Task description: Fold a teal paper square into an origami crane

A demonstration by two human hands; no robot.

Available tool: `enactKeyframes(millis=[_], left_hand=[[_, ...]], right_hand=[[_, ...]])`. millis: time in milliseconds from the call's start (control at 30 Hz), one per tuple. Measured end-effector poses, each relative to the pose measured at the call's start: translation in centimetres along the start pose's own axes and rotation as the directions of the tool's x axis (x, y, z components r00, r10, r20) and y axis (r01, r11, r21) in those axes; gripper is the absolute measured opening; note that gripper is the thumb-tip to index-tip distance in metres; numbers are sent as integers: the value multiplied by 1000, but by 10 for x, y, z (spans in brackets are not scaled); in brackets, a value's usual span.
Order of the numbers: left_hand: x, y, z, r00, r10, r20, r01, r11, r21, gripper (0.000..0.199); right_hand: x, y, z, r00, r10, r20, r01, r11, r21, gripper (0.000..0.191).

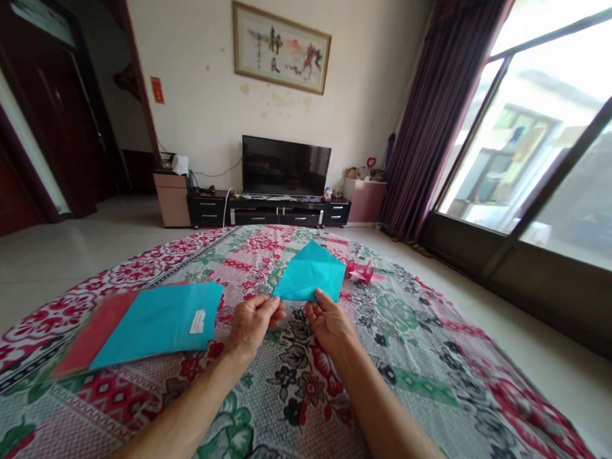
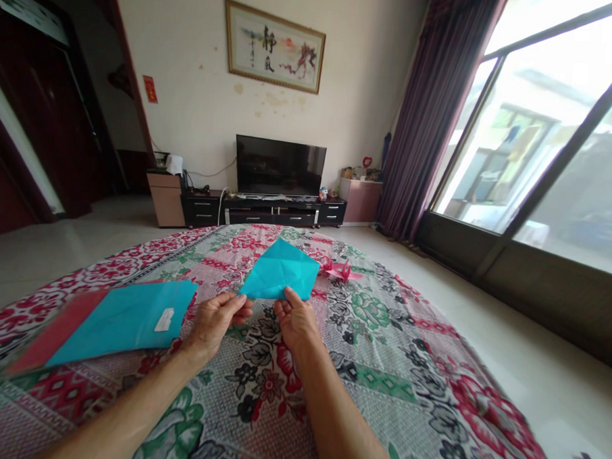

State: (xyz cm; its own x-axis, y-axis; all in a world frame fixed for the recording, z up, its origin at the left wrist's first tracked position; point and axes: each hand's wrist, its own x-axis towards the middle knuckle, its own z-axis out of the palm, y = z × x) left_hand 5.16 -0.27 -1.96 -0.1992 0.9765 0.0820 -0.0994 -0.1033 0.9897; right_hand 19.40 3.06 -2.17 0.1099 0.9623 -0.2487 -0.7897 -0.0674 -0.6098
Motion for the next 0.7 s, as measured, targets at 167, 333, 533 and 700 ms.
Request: enactKeyframes(millis=[167,333,533,700], left_hand=[[-1,0,2,1000,-26,-8,25,999,-33,27],[-3,1,4,999,-42,0,42,998,-48,26],[-4,2,5,998,-59,-6,59,997,-52,26],[-6,3,6,997,-70,-13,69,995,-76,26]], right_hand=[[4,3,-1,999,-29,-12,29,999,-17,30],[5,4,1,997,-43,-61,42,999,-21,32],[3,3,3,996,-68,-63,67,997,-24,31],[2,2,3,993,-96,-68,93,995,-44,31]])
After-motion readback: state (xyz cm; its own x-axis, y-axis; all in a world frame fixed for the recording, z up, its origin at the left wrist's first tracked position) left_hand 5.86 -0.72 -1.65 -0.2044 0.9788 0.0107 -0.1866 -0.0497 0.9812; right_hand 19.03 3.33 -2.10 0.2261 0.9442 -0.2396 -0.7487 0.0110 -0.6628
